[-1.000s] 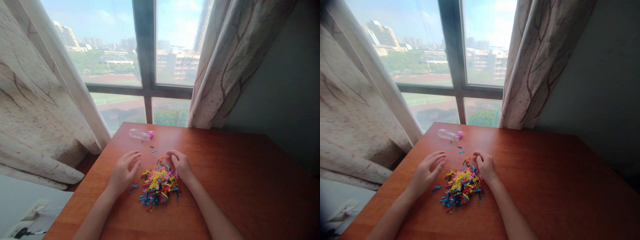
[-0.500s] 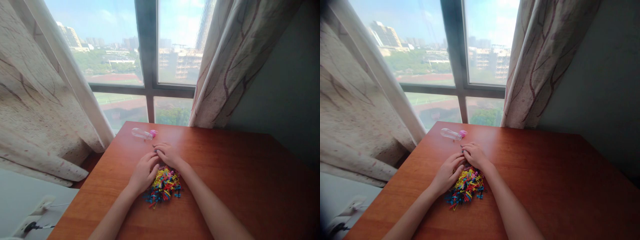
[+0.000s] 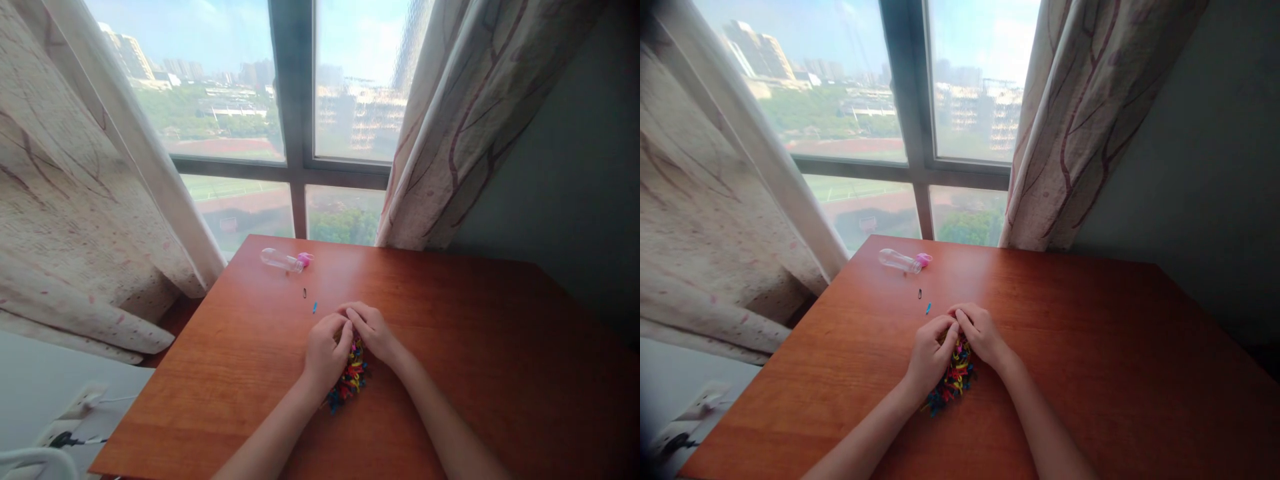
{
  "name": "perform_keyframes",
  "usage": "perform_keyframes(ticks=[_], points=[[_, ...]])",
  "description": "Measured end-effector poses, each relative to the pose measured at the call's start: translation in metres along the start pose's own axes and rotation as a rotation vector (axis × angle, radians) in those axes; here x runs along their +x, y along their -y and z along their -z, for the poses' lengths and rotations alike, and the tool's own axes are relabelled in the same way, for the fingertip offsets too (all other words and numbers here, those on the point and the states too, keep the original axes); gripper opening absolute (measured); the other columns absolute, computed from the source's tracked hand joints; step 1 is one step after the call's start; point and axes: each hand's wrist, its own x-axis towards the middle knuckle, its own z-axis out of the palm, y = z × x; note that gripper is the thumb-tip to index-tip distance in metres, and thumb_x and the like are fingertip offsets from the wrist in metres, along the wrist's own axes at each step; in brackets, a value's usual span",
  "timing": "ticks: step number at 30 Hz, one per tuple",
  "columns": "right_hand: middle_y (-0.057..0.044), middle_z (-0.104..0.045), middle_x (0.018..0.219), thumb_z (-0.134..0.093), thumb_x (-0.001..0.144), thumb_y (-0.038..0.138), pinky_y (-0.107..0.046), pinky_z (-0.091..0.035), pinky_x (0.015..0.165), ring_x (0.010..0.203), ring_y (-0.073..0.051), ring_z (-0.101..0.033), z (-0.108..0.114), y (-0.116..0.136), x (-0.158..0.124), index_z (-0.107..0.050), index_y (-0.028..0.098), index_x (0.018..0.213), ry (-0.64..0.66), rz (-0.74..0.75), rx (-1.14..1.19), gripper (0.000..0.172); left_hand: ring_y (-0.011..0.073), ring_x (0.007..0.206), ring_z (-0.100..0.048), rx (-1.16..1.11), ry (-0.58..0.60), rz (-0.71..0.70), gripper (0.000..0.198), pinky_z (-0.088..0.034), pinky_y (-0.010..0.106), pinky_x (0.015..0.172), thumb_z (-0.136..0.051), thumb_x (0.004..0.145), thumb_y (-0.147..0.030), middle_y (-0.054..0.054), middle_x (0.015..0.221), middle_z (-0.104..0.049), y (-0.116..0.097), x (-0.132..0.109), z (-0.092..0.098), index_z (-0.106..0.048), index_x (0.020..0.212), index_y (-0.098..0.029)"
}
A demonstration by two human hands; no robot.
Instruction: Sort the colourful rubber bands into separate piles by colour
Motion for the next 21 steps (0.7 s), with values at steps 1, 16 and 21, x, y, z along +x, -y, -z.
perform_keyframes(ticks=[1, 16, 21], points=[[-0.005, -0.074, 0.096, -0.043, 0.099, 0.035, -0.03, -0.051, 0.083, 0.091, -0.019, -0.067, 0.003, -0.002, -0.004, -0.074, 0.021, 0.099, -0.024, -0.018, 0.004, 0.034, 0.017, 0.073, -0.06, -0.007, -0.009, 0.005, 0.029, -0.046, 0.028, 0.067, -0.046, 0.095, -0.029, 0.003, 0.075, -0.065, -0.002, 0.002, -0.006, -0.061, 0.072, -0.019], [-0.009, -0.073, 0.098, -0.046, 0.096, 0.044, -0.031, -0.057, 0.071, 0.087, -0.023, -0.069, 0.016, -0.016, -0.015, -0.071, 0.019, 0.097, -0.305, -0.183, 0.037, 0.036, 0.0241, 0.105, -0.062, 0.108, -0.132, -0.005, 0.021, -0.047, 0.042, 0.098, -0.05, 0.092, -0.026, 0.009, 0.105, -0.068, 0.027, 0.039, 0.045, -0.068, 0.098, -0.018], [-0.01, -0.074, 0.099, -0.042, 0.098, 0.044, -0.037, -0.055, 0.084, 0.093, -0.024, -0.068, 0.018, -0.019, -0.017, -0.072, 0.019, 0.098, -0.341, -0.187, -0.038, 0.039, 0.0299, 0.118, -0.057, 0.188, -0.015, -0.026, 0.022, -0.04, 0.051, 0.107, -0.057, 0.087, -0.025, 0.012, 0.12, -0.065, 0.052, 0.051, 0.06, -0.07, 0.102, -0.017]])
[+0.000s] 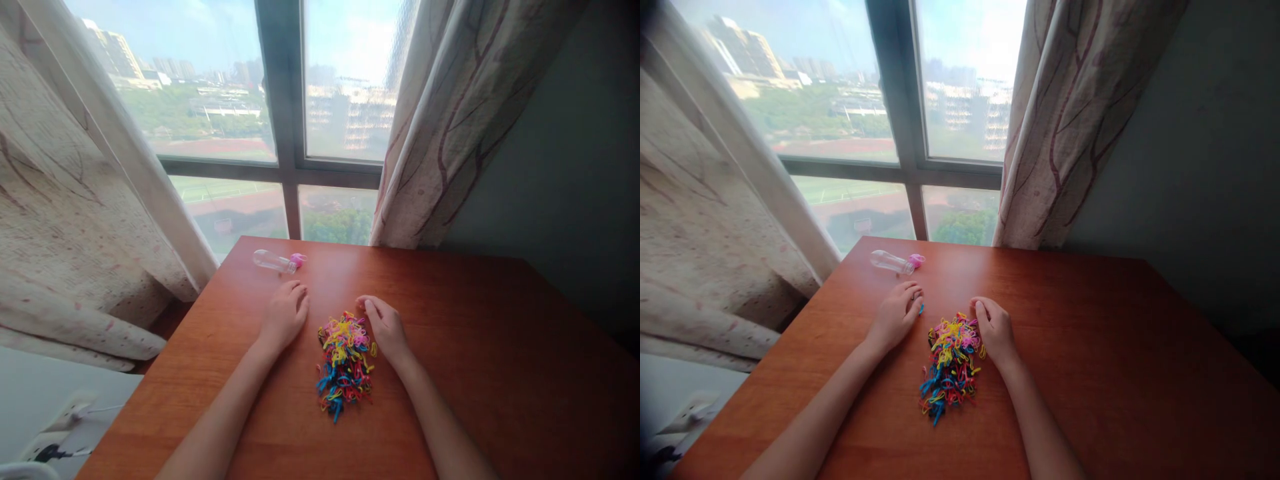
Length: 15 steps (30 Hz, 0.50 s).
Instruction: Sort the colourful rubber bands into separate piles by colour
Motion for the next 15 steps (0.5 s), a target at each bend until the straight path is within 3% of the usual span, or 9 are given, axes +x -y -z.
perform_keyframes(ticks=[7, 11, 15], points=[[-0.007, -0.073, 0.103, -0.042, 0.099, 0.035, -0.036, -0.049, 0.092, 0.101, -0.023, -0.064, -0.007, 0.018, -0.02, -0.072, 0.022, 0.103, 0.085, 0.1, -0.071, 0.033, 0.0228, 0.109, -0.063, -0.117, 0.216, -0.114, 0.027, -0.048, 0.04, 0.1, -0.048, 0.094, -0.025, 0.009, 0.115, -0.07, -0.039, -0.026, -0.023, -0.068, 0.112, -0.02], [-0.007, -0.071, 0.105, -0.041, 0.098, 0.028, -0.036, -0.047, 0.093, 0.102, -0.022, -0.062, -0.014, 0.028, -0.026, -0.07, 0.022, 0.105, 0.108, 0.157, -0.091, 0.03, 0.0212, 0.109, -0.064, -0.222, 0.248, -0.106, 0.03, -0.051, 0.037, 0.098, -0.046, 0.095, -0.024, 0.009, 0.117, -0.07, -0.053, -0.042, -0.021, -0.064, 0.118, -0.019], [-0.006, -0.071, 0.099, -0.047, 0.094, 0.025, -0.032, -0.049, 0.085, 0.095, -0.021, -0.063, -0.021, 0.033, -0.026, -0.068, 0.022, 0.099, 0.125, 0.112, -0.067, 0.022, 0.0226, 0.109, -0.065, -0.326, 0.242, -0.038, 0.03, -0.052, 0.037, 0.097, -0.05, 0.094, -0.026, 0.011, 0.12, -0.069, -0.055, -0.058, -0.012, -0.062, 0.121, -0.018]])
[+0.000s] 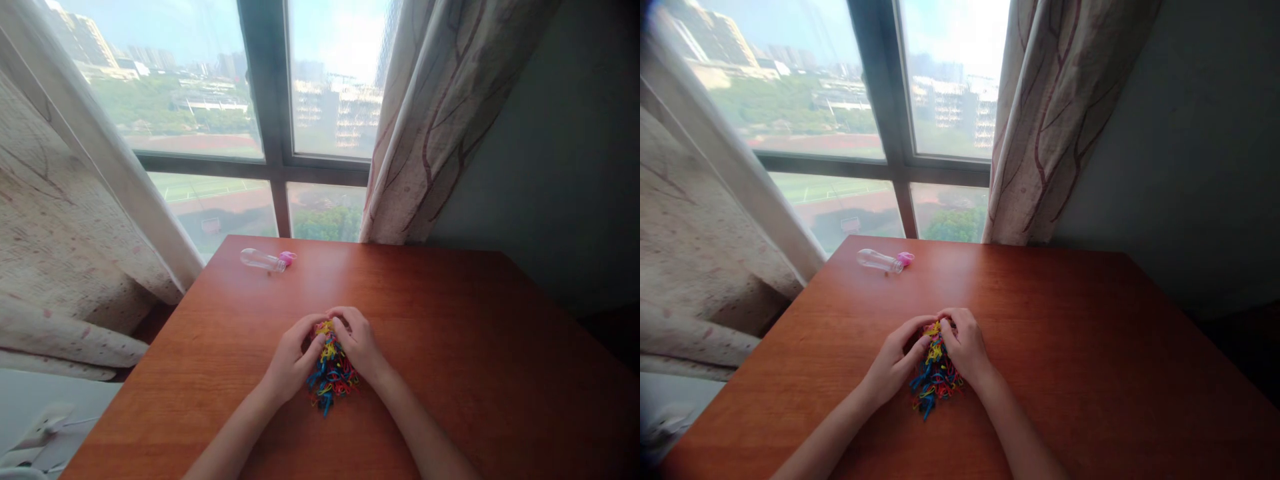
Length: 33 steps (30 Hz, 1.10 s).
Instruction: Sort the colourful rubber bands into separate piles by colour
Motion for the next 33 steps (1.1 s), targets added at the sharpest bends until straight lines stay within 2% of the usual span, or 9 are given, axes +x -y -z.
perform_keyframes(ticks=[5, 8, 13, 18, 23, 25, 28, 30, 33], points=[[-0.003, -0.072, 0.095, -0.051, 0.092, 0.026, -0.028, -0.051, 0.078, 0.088, -0.018, -0.066, -0.008, 0.002, 0.005, -0.068, 0.022, 0.099, 0.027, -0.047, 0.135, 0.018, 0.0251, 0.115, -0.064, -0.383, -0.027, 0.172, 0.033, -0.054, 0.037, 0.097, -0.06, 0.09, -0.03, 0.012, 0.126, -0.065, -0.004, -0.023, -0.001, -0.06, 0.121, -0.018], [-0.003, -0.073, 0.093, -0.051, 0.092, 0.028, -0.025, -0.053, 0.073, 0.083, -0.017, -0.068, -0.01, 0.005, 0.009, -0.068, 0.021, 0.098, 0.033, -0.085, 0.253, 0.019, 0.0248, 0.117, -0.063, -0.478, -0.031, 0.215, 0.033, -0.054, 0.037, 0.099, -0.063, 0.089, -0.03, 0.011, 0.126, -0.065, -0.005, -0.033, -0.003, -0.061, 0.12, -0.019], [-0.002, -0.073, 0.086, -0.052, 0.091, 0.028, -0.024, -0.052, 0.07, 0.077, -0.016, -0.068, -0.003, 0.02, 0.009, -0.07, 0.02, 0.094, 0.139, -0.044, 0.265, 0.02, 0.0233, 0.11, -0.066, -0.356, -0.056, 0.162, 0.021, -0.054, 0.035, 0.099, -0.062, 0.089, -0.027, 0.008, 0.117, -0.069, -0.001, -0.049, 0.0, -0.068, 0.109, -0.021], [-0.001, -0.073, 0.089, -0.053, 0.09, 0.023, -0.027, -0.053, 0.08, 0.083, -0.016, -0.069, 0.014, 0.031, -0.013, -0.069, 0.022, 0.096, 0.238, 0.076, 0.288, 0.017, 0.0213, 0.099, -0.067, -0.206, -0.099, 0.11, 0.015, -0.055, 0.032, 0.089, -0.058, 0.092, -0.025, 0.006, 0.102, -0.071, -0.003, -0.052, 0.007, -0.071, 0.1, -0.022], [-0.003, -0.072, 0.099, -0.051, 0.088, 0.014, -0.031, -0.052, 0.088, 0.094, -0.019, -0.068, 0.03, 0.028, -0.036, -0.066, 0.026, 0.108, 0.202, 0.148, 0.29, 0.028, 0.0227, 0.106, -0.063, 0.012, -0.081, 0.014, 0.018, -0.054, 0.035, 0.091, -0.055, 0.093, -0.025, 0.009, 0.112, -0.064, -0.009, -0.047, 0.005, -0.069, 0.104, -0.024], [-0.006, -0.067, 0.116, -0.051, 0.086, 0.014, -0.035, -0.049, 0.097, 0.109, -0.022, -0.063, 0.036, 0.025, -0.042, -0.063, 0.027, 0.117, 0.197, 0.171, 0.251, 0.036, 0.0275, 0.122, -0.057, 0.148, -0.034, -0.033, 0.032, -0.05, 0.041, 0.1, -0.06, 0.09, -0.029, 0.013, 0.132, -0.055, -0.009, -0.048, 0.002, -0.064, 0.122, -0.026], [-0.009, -0.053, 0.139, -0.053, 0.083, 0.014, -0.043, -0.042, 0.109, 0.129, -0.026, -0.051, 0.044, 0.019, -0.051, -0.052, 0.027, 0.134, 0.234, 0.213, 0.136, 0.052, 0.0367, 0.141, -0.036, 0.366, 0.054, -0.085, 0.074, -0.04, 0.052, 0.11, -0.073, 0.08, -0.043, 0.016, 0.156, -0.033, -0.005, -0.05, -0.005, -0.042, 0.146, -0.026], [-0.01, -0.04, 0.15, -0.057, 0.081, 0.016, -0.047, -0.035, 0.114, 0.139, -0.028, -0.039, 0.049, 0.014, -0.057, -0.041, 0.025, 0.143, 0.275, 0.22, 0.023, 0.065, 0.0411, 0.145, -0.027, 0.498, 0.095, -0.1, 0.097, -0.035, 0.058, 0.112, -0.079, 0.071, -0.051, 0.019, 0.16, -0.026, -0.002, -0.051, -0.009, -0.033, 0.151, -0.023], [-0.013, -0.023, 0.16, -0.069, 0.077, 0.025, -0.051, -0.027, 0.118, 0.147, -0.031, -0.023, 0.056, 0.005, -0.066, -0.026, 0.022, 0.152, 0.343, 0.209, -0.159, 0.087, 0.0449, 0.144, -0.026, 0.642, 0.105, -0.126, 0.116, -0.034, 0.06, 0.112, -0.085, 0.057, -0.056, 0.024, 0.159, -0.025, 0.004, -0.051, -0.016, -0.031, 0.152, -0.016]])
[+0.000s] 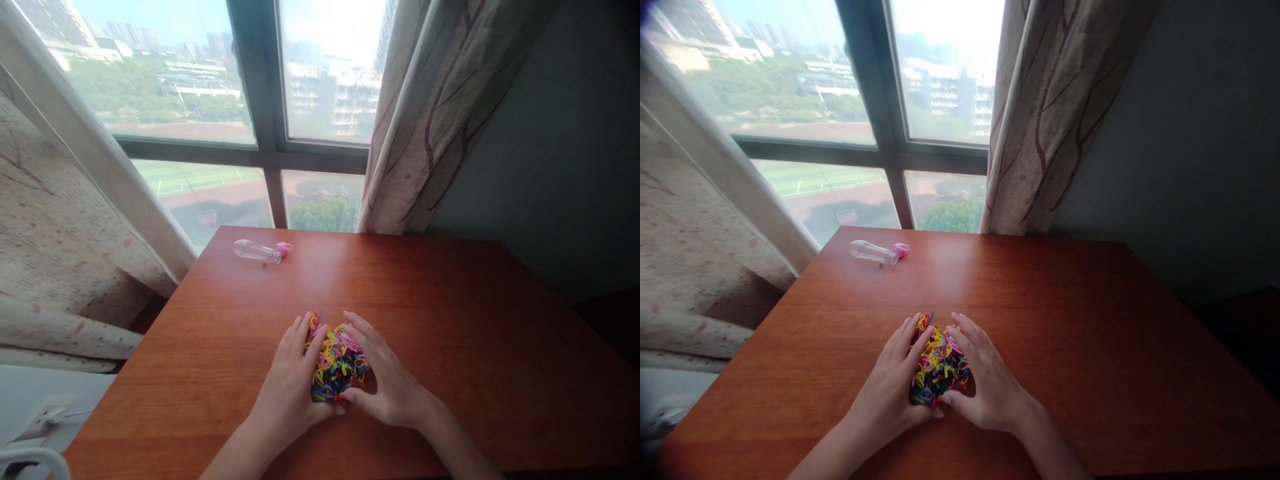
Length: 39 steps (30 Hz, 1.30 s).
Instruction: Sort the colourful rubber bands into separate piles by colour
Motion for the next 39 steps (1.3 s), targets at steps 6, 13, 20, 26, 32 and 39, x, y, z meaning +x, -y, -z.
perform_keyframes(ticks=[6, 13, 20, 26, 32, 39], points=[[-0.013, -0.021, 0.161, -0.071, 0.071, 0.023, -0.052, -0.025, 0.12, 0.148, -0.03, -0.021, -0.003, -0.008, -0.004, -0.017, 0.02, 0.156, 0.065, -0.003, -0.174, 0.1, 0.044, 0.14, -0.036, 0.073, -0.01, -0.033, 0.109, -0.038, 0.057, 0.11, -0.083, 0.057, -0.055, 0.027, 0.151, -0.038, 0.005, 0.008, -0.006, -0.04, 0.146, -0.011], [-0.012, -0.039, 0.153, -0.056, 0.077, 0.014, -0.05, -0.032, 0.118, 0.144, -0.027, -0.031, -0.014, -0.009, 0.01, -0.029, 0.017, 0.153, -0.018, -0.02, -0.198, 0.081, 0.0348, 0.134, -0.046, -0.025, 0.009, -0.058, 0.068, -0.04, 0.052, 0.111, -0.073, 0.069, -0.02, 0.019, 0.145, -0.049, 0.012, 0.025, -0.004, -0.055, 0.135, -0.017], [-0.011, -0.047, 0.146, -0.047, 0.075, 0.004, -0.05, -0.036, 0.116, 0.138, -0.025, -0.04, -0.032, -0.017, 0.03, -0.036, 0.02, 0.15, -0.166, -0.084, -0.144, 0.078, 0.0302, 0.126, -0.053, -0.164, -0.03, 0.035, 0.068, -0.046, 0.048, 0.107, -0.063, 0.067, -0.004, 0.015, 0.138, -0.055, 0.011, 0.051, -0.01, -0.055, 0.132, -0.02], [-0.012, -0.053, 0.139, -0.045, 0.066, 0.0, -0.049, -0.037, 0.116, 0.132, -0.026, -0.047, -0.044, -0.013, 0.046, -0.044, 0.018, 0.143, -0.324, -0.169, -0.015, 0.079, 0.0287, 0.126, -0.052, -0.191, -0.082, 0.086, 0.071, -0.043, 0.048, 0.109, -0.054, 0.068, -0.002, 0.016, 0.136, -0.054, -0.002, 0.056, -0.016, -0.047, 0.138, -0.015], [-0.008, -0.049, 0.144, -0.049, 0.068, 0.003, -0.043, -0.037, 0.116, 0.135, -0.024, -0.046, -0.038, 0.004, 0.033, -0.042, 0.021, 0.144, -0.332, -0.175, 0.141, 0.078, 0.0296, 0.137, -0.043, -0.288, -0.121, 0.085, 0.071, -0.038, 0.05, 0.114, -0.055, 0.078, -0.01, 0.015, 0.146, -0.046, -0.014, 0.032, -0.009, -0.037, 0.146, -0.018], [-0.007, -0.047, 0.149, -0.043, 0.098, 0.027, -0.044, -0.034, 0.116, 0.139, -0.023, -0.042, -0.046, 0.022, 0.025, -0.04, 0.024, 0.147, -0.375, -0.264, 0.245, 0.05, 0.026, 0.141, -0.041, -0.459, -0.217, 0.132, 0.056, -0.037, 0.048, 0.116, -0.049, 0.088, -0.011, 0.01, 0.151, -0.045, -0.037, 0.013, -0.009, -0.044, 0.142, -0.024]])
